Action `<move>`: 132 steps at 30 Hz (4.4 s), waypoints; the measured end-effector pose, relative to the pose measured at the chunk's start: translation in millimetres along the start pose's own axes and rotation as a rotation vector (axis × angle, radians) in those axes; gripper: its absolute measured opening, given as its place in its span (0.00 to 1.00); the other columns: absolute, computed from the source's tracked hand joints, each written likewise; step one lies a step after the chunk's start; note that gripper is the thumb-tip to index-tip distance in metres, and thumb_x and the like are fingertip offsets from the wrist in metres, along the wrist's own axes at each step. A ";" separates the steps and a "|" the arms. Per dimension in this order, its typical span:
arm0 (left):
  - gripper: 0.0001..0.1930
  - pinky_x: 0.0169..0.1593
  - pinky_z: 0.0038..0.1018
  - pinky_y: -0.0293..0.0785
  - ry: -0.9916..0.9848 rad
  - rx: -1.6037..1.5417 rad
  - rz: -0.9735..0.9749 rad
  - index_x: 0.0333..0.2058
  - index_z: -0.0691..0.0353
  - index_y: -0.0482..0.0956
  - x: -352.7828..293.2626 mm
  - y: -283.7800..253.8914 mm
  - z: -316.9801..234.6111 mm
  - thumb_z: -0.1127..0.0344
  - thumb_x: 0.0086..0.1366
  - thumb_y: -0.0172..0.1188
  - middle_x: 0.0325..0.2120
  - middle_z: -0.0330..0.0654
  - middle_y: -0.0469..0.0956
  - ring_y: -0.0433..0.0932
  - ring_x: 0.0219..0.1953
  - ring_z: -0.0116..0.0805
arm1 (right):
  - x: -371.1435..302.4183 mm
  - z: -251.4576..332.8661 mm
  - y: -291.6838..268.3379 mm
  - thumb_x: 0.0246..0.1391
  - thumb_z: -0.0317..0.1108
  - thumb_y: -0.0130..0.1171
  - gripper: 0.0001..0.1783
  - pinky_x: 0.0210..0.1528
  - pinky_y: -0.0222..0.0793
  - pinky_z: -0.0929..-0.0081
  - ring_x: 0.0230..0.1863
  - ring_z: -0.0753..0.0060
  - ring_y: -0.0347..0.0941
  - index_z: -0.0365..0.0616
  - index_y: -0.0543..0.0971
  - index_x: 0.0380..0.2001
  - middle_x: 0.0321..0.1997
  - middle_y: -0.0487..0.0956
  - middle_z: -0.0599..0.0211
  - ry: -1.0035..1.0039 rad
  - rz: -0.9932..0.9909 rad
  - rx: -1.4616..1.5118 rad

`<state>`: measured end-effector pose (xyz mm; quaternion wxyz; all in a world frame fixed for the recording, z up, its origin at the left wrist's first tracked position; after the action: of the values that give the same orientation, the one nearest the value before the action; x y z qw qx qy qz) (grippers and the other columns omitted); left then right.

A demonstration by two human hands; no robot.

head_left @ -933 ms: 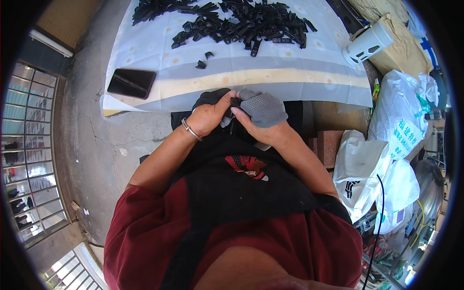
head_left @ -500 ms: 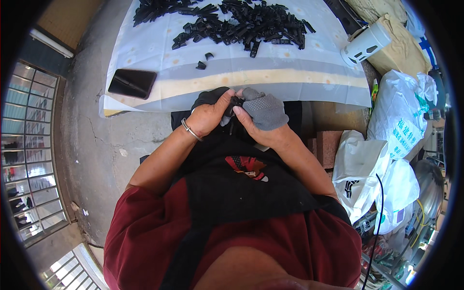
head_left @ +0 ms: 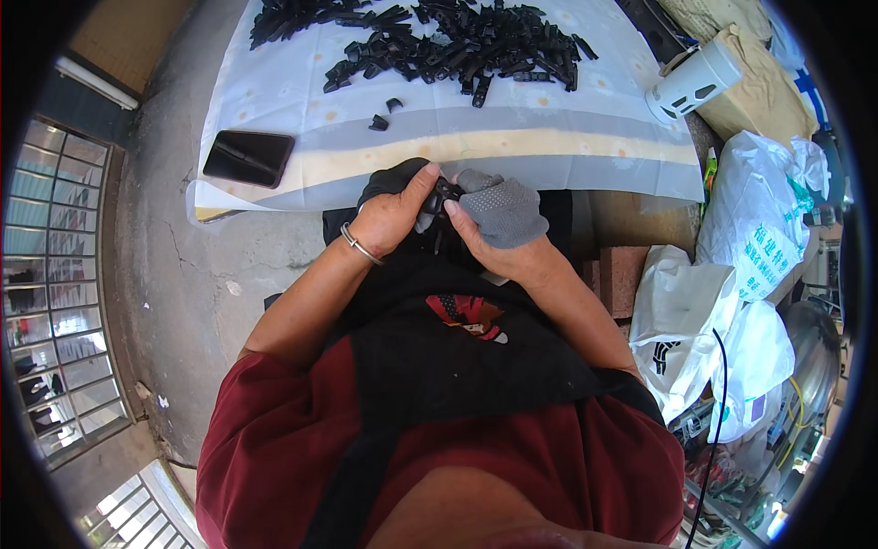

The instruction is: Inspecting and sorting small black plastic components from a pile into a container at a workstation.

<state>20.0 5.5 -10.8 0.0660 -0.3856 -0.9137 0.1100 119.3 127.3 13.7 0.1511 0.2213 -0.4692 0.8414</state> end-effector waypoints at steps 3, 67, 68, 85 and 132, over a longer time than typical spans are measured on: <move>0.20 0.39 0.27 0.68 -0.014 -0.012 -0.026 0.37 0.66 0.74 1.2 -1.1 9.2 0.53 0.63 0.44 0.31 0.47 0.76 0.75 0.34 0.39 | 0.5 3.7 -1.7 0.48 0.36 0.53 0.11 0.33 0.66 0.64 0.29 0.56 0.71 0.39 0.75 0.31 0.25 0.75 0.59 0.023 0.039 -0.002; 0.09 0.29 0.19 0.68 -0.096 -0.137 0.183 0.39 0.65 0.73 18.4 -19.4 12.2 0.71 0.60 0.47 0.29 0.39 0.75 0.72 0.27 0.24 | 87.7 -95.4 -2.0 0.38 0.27 0.51 0.16 0.36 0.68 0.64 0.36 0.56 0.71 0.48 0.75 0.35 0.37 0.74 0.57 -0.093 0.118 -0.717; 0.09 0.29 0.19 0.68 -0.149 -0.185 0.139 0.39 0.64 0.73 18.0 -18.9 11.4 0.72 0.60 0.48 0.29 0.38 0.75 0.72 0.28 0.24 | 89.0 -95.5 -1.6 0.38 0.27 0.51 0.14 0.35 0.68 0.64 0.36 0.57 0.71 0.47 0.75 0.34 0.36 0.74 0.57 -0.067 0.168 -0.754; 0.19 0.39 0.26 0.69 -0.260 0.459 0.388 0.41 0.61 0.72 -14.7 -13.6 19.5 0.53 0.59 0.51 0.30 0.41 0.75 0.74 0.33 0.32 | -48.7 -56.2 -46.4 0.58 0.34 0.44 0.14 0.26 0.61 0.86 0.22 0.85 0.62 0.39 0.65 0.45 0.25 0.69 0.70 0.548 0.132 0.400; 0.18 0.42 0.33 0.66 -0.119 0.553 1.048 0.33 0.63 0.76 -83.3 45.0 148.2 0.54 0.59 0.44 0.33 0.52 0.74 0.73 0.39 0.48 | -102.9 -120.1 147.4 0.48 0.42 0.52 0.16 0.45 0.65 0.63 0.43 0.53 0.69 0.43 0.74 0.36 0.40 0.74 0.55 0.509 1.083 -0.126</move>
<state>78.5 -46.1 -168.4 0.0493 -0.7470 -0.5411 0.3830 111.6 149.6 -201.2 -0.1788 -0.2670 -0.5131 0.7959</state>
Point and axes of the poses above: each hand's wrist, its own x-axis towards the middle knuckle, its own y-axis out of the palm, z = x × y, the point moved 2 cm from there along x, towards the middle knuckle
